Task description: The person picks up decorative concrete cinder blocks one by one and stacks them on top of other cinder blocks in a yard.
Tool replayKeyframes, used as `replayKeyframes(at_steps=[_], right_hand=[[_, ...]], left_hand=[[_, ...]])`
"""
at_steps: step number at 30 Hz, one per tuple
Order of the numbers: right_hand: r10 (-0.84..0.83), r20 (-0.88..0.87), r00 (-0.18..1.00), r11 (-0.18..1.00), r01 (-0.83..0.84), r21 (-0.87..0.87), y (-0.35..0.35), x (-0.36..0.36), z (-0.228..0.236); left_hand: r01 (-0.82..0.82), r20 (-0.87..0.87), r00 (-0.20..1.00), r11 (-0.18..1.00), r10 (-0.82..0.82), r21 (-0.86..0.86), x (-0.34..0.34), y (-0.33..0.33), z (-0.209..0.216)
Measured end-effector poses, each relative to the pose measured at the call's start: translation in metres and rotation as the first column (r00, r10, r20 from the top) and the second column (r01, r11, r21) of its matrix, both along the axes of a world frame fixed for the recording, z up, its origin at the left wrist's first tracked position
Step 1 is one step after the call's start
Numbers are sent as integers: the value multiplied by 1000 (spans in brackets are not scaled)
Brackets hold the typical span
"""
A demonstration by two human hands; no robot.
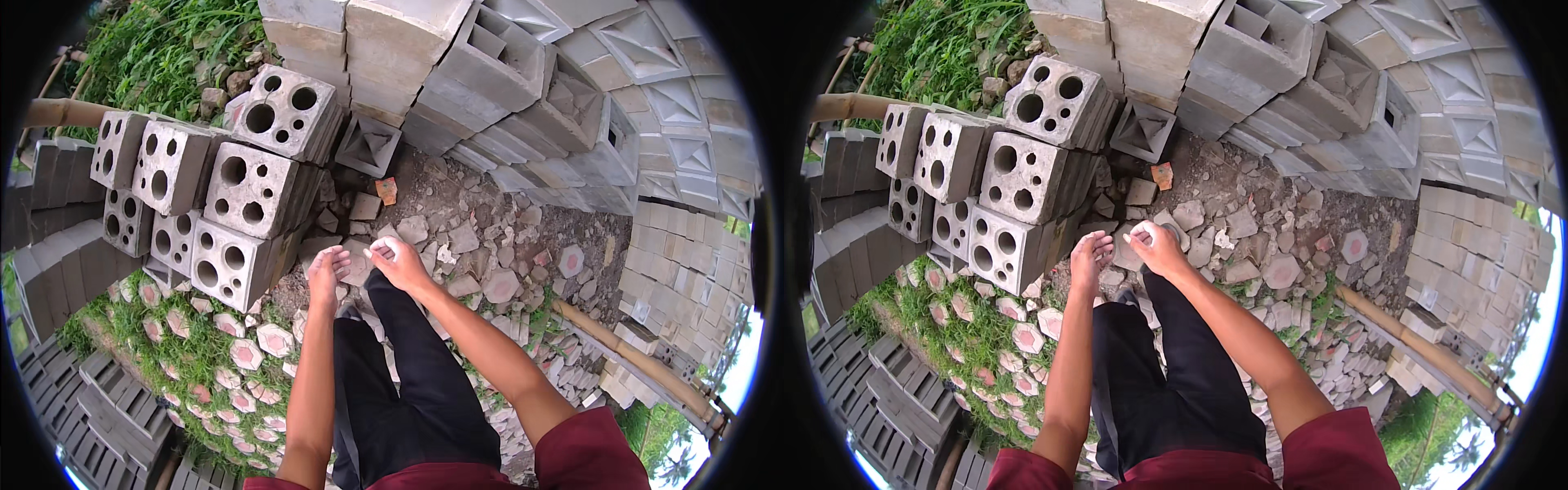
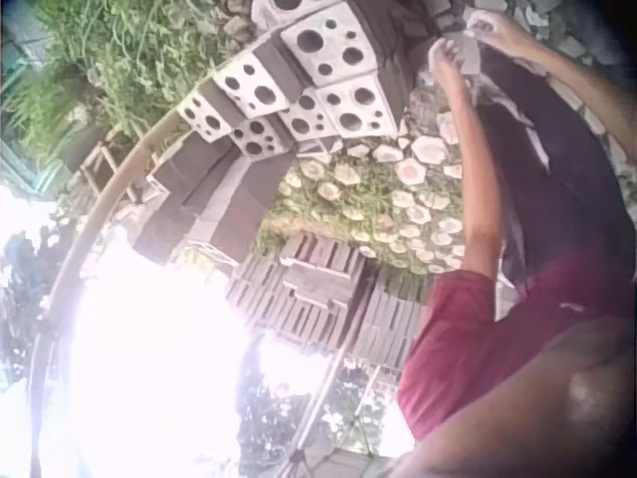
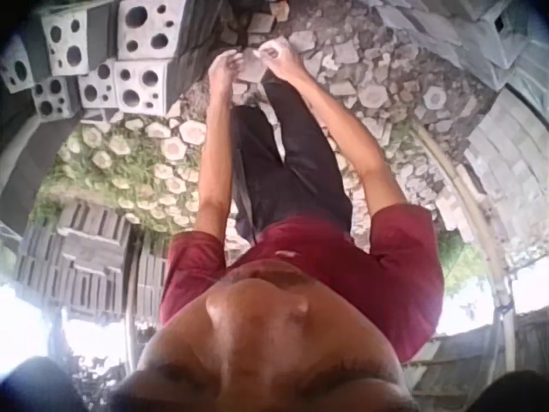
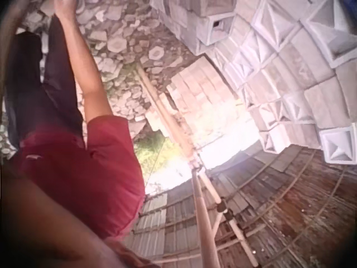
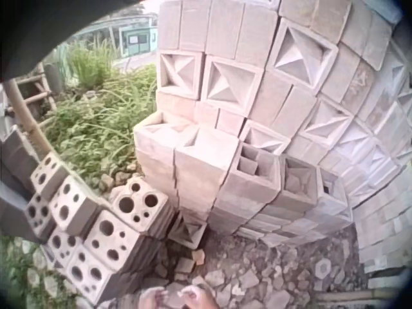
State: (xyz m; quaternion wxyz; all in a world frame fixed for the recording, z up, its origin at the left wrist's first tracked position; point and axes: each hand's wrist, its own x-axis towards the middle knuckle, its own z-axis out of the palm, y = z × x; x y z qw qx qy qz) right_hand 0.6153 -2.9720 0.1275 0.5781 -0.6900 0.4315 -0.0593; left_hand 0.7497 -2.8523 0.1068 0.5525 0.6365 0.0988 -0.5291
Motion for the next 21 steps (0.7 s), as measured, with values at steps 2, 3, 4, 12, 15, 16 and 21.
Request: replayKeyframes(at_steps=[2,3,4,12,15,16,21], right_hand=[[42,-39,998,996,-45,-79,-32,13,-48],[54,-36,998,991,-58,-119,-49,16,-77],[41,-76,996,993,-49,-107,-57,17,-104],[191,-505,842,886,-369,-280,-126,46,-329],[185,-410,893,797,-380,-470,-146,81,-386],[204,-410,889,760,-408,-505,-142,101,-395],[100,-617,780,594,-544,-593,-154,113,-459]], left_hand=[[35,7,999,999,-35,12,17,-27,-43],[68,59,996,998,-68,15,23,-42,-66],[119,122,985,992,-122,26,29,-52,-87],[337,223,916,941,-334,26,77,-113,-300],[422,379,807,891,-453,166,84,-146,-359],[428,423,763,873,-489,236,89,-142,-379],[487,467,690,832,-553,265,63,-140,-420]])
